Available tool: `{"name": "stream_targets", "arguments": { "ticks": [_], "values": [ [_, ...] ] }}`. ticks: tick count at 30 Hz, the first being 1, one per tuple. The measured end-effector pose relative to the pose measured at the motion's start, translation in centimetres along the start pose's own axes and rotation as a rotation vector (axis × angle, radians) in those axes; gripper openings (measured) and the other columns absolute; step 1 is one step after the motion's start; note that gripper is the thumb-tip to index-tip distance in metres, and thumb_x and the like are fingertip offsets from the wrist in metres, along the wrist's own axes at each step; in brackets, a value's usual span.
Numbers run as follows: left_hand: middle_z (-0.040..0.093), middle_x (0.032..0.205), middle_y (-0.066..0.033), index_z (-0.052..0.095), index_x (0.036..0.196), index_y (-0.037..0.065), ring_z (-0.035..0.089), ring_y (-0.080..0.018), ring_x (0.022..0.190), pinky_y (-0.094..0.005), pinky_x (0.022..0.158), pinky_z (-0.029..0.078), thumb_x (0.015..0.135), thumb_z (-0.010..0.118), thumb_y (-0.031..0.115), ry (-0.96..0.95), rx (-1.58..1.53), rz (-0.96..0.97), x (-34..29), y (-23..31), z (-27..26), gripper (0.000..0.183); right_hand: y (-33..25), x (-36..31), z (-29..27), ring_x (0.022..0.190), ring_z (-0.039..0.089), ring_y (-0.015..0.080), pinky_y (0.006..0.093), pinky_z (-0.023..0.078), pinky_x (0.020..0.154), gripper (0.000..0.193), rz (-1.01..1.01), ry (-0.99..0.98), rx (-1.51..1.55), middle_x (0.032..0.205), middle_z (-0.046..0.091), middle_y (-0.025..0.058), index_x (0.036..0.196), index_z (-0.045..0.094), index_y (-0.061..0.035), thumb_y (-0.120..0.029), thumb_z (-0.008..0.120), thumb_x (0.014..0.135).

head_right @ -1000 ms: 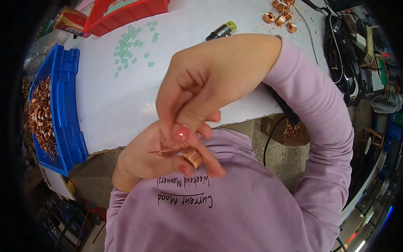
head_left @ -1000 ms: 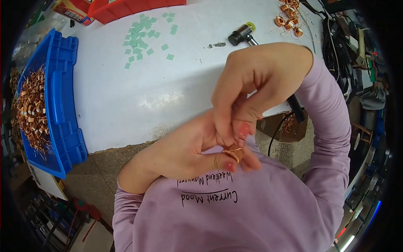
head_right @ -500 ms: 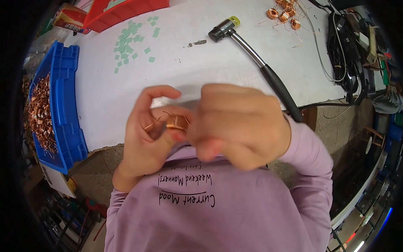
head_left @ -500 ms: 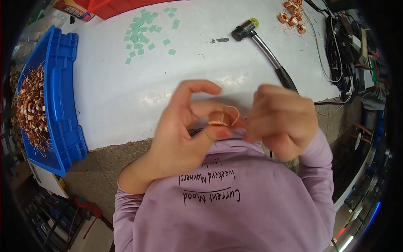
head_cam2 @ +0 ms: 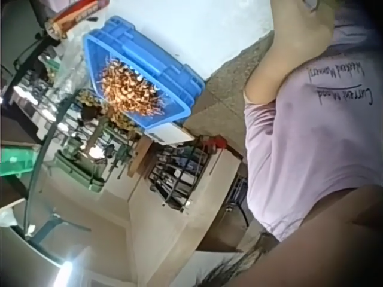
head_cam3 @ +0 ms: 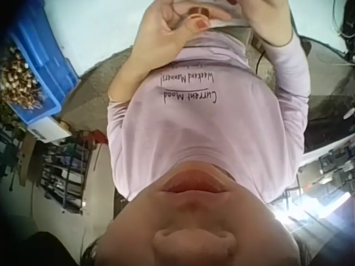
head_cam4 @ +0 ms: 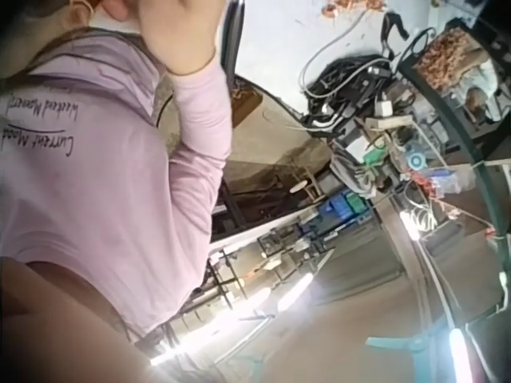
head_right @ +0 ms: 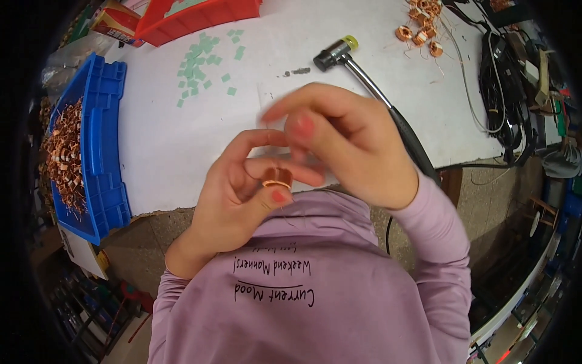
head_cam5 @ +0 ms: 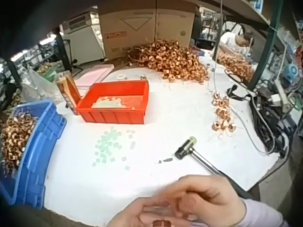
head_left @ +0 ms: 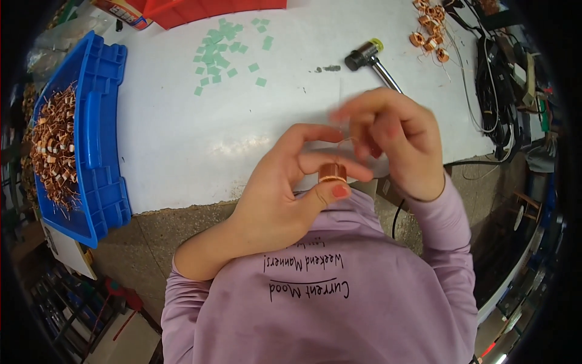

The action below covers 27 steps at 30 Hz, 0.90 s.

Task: Winding copper wire around a core and using a hammer to secure components in a factory setting.

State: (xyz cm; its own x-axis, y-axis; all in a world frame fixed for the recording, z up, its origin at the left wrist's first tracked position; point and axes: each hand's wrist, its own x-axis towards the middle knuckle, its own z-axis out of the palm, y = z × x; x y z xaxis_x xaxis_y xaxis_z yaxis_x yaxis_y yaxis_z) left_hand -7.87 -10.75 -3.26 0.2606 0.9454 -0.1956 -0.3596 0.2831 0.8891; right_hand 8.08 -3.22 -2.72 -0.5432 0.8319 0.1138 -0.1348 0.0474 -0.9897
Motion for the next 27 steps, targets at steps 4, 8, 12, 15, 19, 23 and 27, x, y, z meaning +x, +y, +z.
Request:
{"name": "stream_targets", "arguments": {
  "ticks": [4,8,12,15,19,23,27],
  "values": [
    [0.058,0.113,-0.0165,0.041,0.120,0.002,0.052,-0.0205,0.106,-0.0255,0.081,0.041,0.089,0.054,0.009,0.110,-0.169,0.133,0.8,-0.1,-0.6,0.034,0.7,-0.3,1.5,0.061,0.042,0.0082,0.0201,0.035,0.056,0.024,0.035,0.145,-0.053,0.073,0.056,0.0034,0.091,0.057,-0.0005,-0.021,0.045,0.091],
    [0.053,0.122,-0.0161,0.046,0.118,0.004,0.043,-0.0250,0.122,-0.0272,0.086,0.038,0.092,0.051,0.019,0.224,-0.211,0.263,1.2,-0.1,-0.8,0.031,1.4,-1.7,2.7,0.059,0.048,0.0095,0.0172,0.036,0.054,0.030,0.314,0.056,0.146,0.072,0.058,0.0061,0.095,0.058,0.0008,-0.022,0.038,0.094],
    [0.051,0.124,-0.0163,0.050,0.115,0.004,0.032,-0.0277,0.131,-0.0287,0.092,0.035,0.094,0.048,0.026,0.275,-0.222,0.232,1.1,0.0,-0.7,0.031,1.7,-1.0,2.1,0.050,0.048,0.0115,0.0137,0.034,0.048,0.030,0.744,-0.304,0.927,0.065,0.056,0.0069,0.096,0.056,0.0014,-0.020,0.035,0.096],
    [0.051,0.124,-0.0153,0.053,0.115,0.003,0.030,-0.0292,0.133,-0.0299,0.096,0.033,0.095,0.046,0.025,0.285,-0.305,0.158,0.8,0.4,0.0,0.030,2.8,-0.7,3.6,0.045,0.046,0.0123,0.0129,0.032,0.045,0.028,0.767,-0.247,1.225,0.061,0.055,0.0078,0.097,0.055,0.0018,-0.017,0.034,0.096],
    [0.051,0.125,-0.0133,0.054,0.116,0.002,0.027,-0.0304,0.134,-0.0311,0.099,0.032,0.095,0.044,0.024,0.288,-0.355,0.115,0.6,0.3,-0.1,0.032,4.4,-1.1,4.3,0.044,0.045,0.0119,0.0144,0.032,0.044,0.026,0.701,-0.240,1.477,0.060,0.054,0.0078,0.097,0.053,0.0018,-0.016,0.033,0.097],
    [0.049,0.128,-0.0134,0.050,0.120,0.001,0.031,-0.0262,0.125,-0.0298,0.096,0.033,0.096,0.044,0.023,0.253,-0.403,0.095,0.4,0.0,-0.7,0.034,5.0,-1.2,4.2,0.046,0.044,0.0109,0.0166,0.033,0.044,0.023,0.595,-0.261,1.519,0.060,0.053,0.0069,0.096,0.052,0.0014,-0.014,0.035,0.097],
    [0.043,0.133,-0.0188,0.039,0.128,0.000,0.048,-0.0112,0.094,-0.0233,0.085,0.038,0.095,0.047,0.024,0.161,-0.477,0.085,0.2,-0.3,-1.3,0.041,4.7,-1.4,3.4,0.048,0.043,0.0098,0.0182,0.033,0.045,0.017,0.525,-0.290,1.204,0.061,0.052,0.0054,0.093,0.053,0.0011,-0.009,0.040,0.095]
  ]
}}
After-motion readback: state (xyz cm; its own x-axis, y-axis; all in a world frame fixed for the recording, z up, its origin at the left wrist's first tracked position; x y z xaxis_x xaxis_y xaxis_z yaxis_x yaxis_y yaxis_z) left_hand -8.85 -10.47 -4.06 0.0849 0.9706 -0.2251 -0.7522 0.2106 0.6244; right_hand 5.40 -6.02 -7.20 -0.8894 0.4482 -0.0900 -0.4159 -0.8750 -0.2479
